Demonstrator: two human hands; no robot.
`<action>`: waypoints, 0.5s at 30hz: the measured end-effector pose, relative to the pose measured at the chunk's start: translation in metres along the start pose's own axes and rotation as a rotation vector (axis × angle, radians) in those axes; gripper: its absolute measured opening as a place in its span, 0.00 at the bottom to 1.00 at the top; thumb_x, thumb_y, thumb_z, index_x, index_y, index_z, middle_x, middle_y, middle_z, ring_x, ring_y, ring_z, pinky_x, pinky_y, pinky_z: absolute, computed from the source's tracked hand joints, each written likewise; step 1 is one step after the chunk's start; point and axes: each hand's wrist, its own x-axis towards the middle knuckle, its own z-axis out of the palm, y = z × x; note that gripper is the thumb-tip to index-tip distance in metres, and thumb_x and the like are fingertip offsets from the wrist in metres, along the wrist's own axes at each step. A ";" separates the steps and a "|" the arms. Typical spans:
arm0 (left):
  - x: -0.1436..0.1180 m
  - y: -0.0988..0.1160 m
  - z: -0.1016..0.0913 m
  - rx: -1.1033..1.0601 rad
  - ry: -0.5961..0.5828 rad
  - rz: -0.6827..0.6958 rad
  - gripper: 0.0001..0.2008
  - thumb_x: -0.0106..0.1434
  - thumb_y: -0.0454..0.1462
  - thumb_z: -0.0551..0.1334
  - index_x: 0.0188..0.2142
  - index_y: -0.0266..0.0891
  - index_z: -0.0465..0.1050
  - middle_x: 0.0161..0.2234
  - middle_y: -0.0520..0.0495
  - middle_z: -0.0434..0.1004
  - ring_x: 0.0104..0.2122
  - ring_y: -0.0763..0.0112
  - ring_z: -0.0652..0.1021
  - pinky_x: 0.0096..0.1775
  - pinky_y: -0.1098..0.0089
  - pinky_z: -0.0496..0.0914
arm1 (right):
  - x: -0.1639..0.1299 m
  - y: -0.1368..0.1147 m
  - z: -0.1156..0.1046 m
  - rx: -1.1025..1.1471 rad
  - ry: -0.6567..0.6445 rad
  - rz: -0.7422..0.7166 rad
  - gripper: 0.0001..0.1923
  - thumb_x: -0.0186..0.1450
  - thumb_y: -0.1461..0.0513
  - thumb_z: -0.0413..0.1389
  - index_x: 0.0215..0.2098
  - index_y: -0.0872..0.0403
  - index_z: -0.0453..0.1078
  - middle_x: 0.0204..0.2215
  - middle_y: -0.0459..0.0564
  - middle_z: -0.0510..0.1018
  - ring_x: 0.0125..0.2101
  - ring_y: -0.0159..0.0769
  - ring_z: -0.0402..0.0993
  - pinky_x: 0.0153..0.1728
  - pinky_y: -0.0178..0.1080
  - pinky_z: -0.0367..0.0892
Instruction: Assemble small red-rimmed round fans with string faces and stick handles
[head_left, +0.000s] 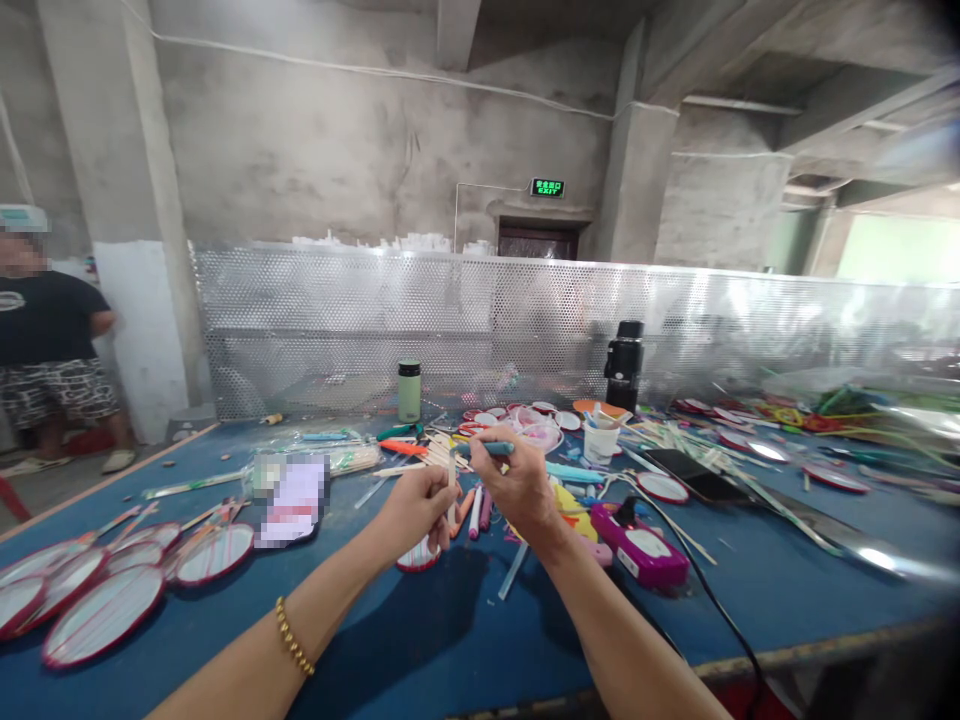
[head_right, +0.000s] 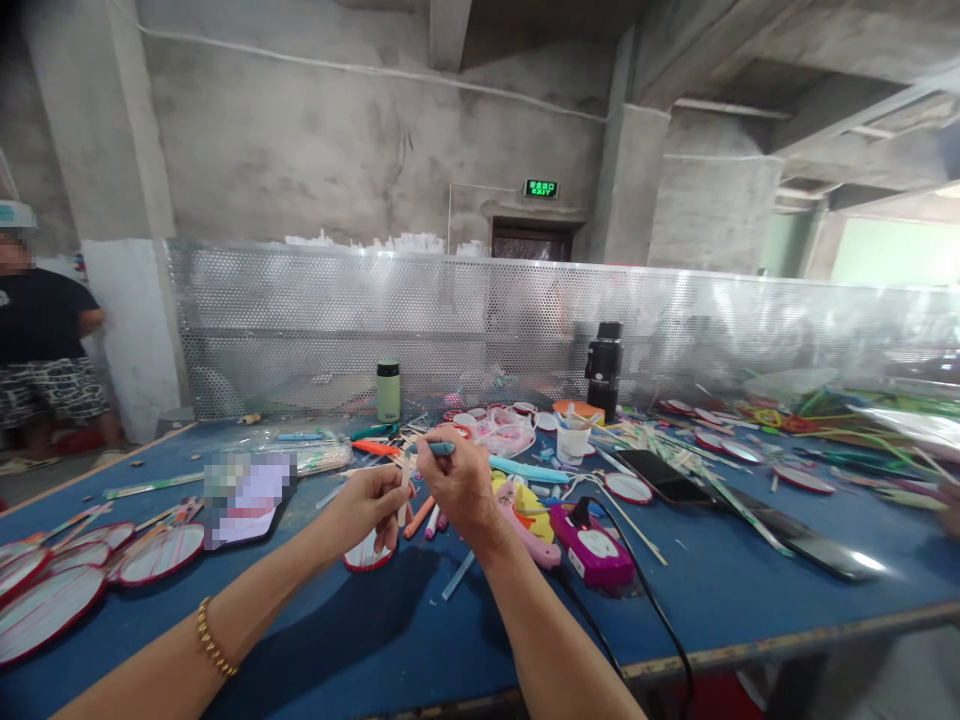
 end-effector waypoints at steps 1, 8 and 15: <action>0.000 0.000 0.000 -0.002 -0.003 0.001 0.14 0.58 0.46 0.58 0.27 0.38 0.61 0.17 0.52 0.72 0.12 0.74 0.72 0.12 0.78 0.61 | 0.000 0.000 0.000 0.003 -0.003 0.005 0.09 0.63 0.62 0.52 0.27 0.55 0.69 0.23 0.46 0.73 0.22 0.28 0.66 0.25 0.32 0.61; 0.000 0.001 0.000 -0.014 -0.003 0.003 0.15 0.58 0.47 0.59 0.26 0.38 0.61 0.17 0.52 0.71 0.12 0.74 0.72 0.12 0.78 0.61 | -0.001 0.002 0.001 0.023 -0.046 0.006 0.09 0.63 0.63 0.52 0.27 0.55 0.69 0.22 0.46 0.73 0.21 0.28 0.63 0.23 0.32 0.59; 0.000 0.001 0.000 -0.015 0.000 -0.001 0.15 0.57 0.47 0.59 0.26 0.38 0.60 0.17 0.52 0.72 0.12 0.75 0.72 0.12 0.79 0.60 | 0.000 0.002 0.001 0.016 -0.014 0.003 0.08 0.63 0.62 0.52 0.27 0.55 0.70 0.22 0.46 0.73 0.21 0.28 0.64 0.24 0.32 0.60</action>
